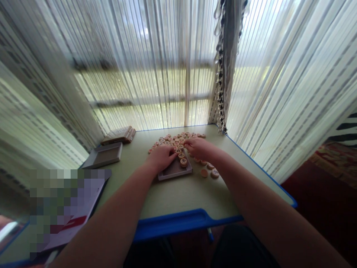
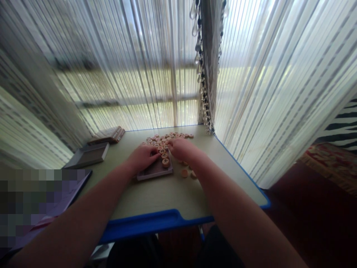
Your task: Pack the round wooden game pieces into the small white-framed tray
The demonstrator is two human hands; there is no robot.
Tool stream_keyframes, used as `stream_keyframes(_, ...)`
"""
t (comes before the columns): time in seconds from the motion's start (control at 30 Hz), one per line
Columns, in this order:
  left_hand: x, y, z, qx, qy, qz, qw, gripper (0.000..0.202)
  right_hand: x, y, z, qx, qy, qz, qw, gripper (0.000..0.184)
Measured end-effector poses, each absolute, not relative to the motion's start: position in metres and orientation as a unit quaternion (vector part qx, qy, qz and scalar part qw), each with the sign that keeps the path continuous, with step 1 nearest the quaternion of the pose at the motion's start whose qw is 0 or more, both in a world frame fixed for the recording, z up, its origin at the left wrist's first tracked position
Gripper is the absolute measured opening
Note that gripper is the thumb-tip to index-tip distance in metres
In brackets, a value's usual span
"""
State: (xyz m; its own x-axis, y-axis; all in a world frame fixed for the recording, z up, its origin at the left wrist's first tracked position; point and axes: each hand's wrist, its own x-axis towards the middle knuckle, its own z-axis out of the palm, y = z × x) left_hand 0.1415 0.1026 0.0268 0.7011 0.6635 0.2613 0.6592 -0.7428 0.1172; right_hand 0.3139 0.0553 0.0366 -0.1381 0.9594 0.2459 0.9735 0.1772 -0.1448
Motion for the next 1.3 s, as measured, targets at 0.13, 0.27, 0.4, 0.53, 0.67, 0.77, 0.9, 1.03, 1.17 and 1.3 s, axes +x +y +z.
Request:
stream_keyframes(0.13, 0.141, 0.105, 0.026, 0.910, 0.382, 0.160, -0.018, 0.029, 0.312, 0.059, 0.029, -0.608, -0.775, -0.038, 0.171, 0.033)
stream_keyframes(0.27, 0.142, 0.106, 0.024, 0.903, 0.405, 0.140, -0.022, 0.030, 0.312, 0.061, 0.024, -0.602, -0.776, -0.041, 0.182, 0.033)
stream_keyframes(0.4, 0.145, 0.105, 0.025, 0.906, 0.401, 0.129, -0.027, 0.030, 0.311, 0.063, 0.022, -0.610, -0.767, -0.032, 0.196, 0.035)
stream_keyframes(0.53, 0.148, 0.105, 0.025, 0.908, 0.399, 0.123, -0.031, 0.031, 0.310, 0.064, 0.021, -0.617, -0.764, -0.006, 0.192, 0.036)
stream_keyframes(0.67, 0.149, 0.105, 0.025, 0.908, 0.402, 0.114, -0.040, 0.030, 0.308, 0.061, 0.025, -0.626, -0.758, 0.015, 0.185, 0.038)
stream_keyframes(0.77, 0.151, 0.104, 0.026, 0.902, 0.415, 0.106, -0.047, 0.031, 0.307, 0.060, 0.028, -0.645, -0.742, 0.028, 0.183, 0.039)
stream_keyframes(0.9, 0.152, 0.103, 0.025, 0.901, 0.418, 0.103, -0.052, 0.030, 0.308, 0.060, 0.030, -0.641, -0.743, 0.033, 0.189, 0.037)
stream_keyframes(1.03, 0.152, 0.103, 0.026, 0.903, 0.412, 0.110, -0.054, 0.026, 0.312, 0.061, 0.029, -0.643, -0.737, 0.029, 0.205, 0.037)
stream_keyframes(1.17, 0.150, 0.101, 0.028, 0.913, 0.391, 0.116, -0.032, 0.023, 0.314, 0.060, 0.029, -0.643, -0.738, 0.027, 0.203, 0.038)
stream_keyframes(1.3, 0.148, 0.100, 0.030, 0.929, 0.356, 0.099, 0.031, 0.022, 0.312, 0.058, 0.032, -0.649, -0.737, 0.026, 0.189, 0.037)
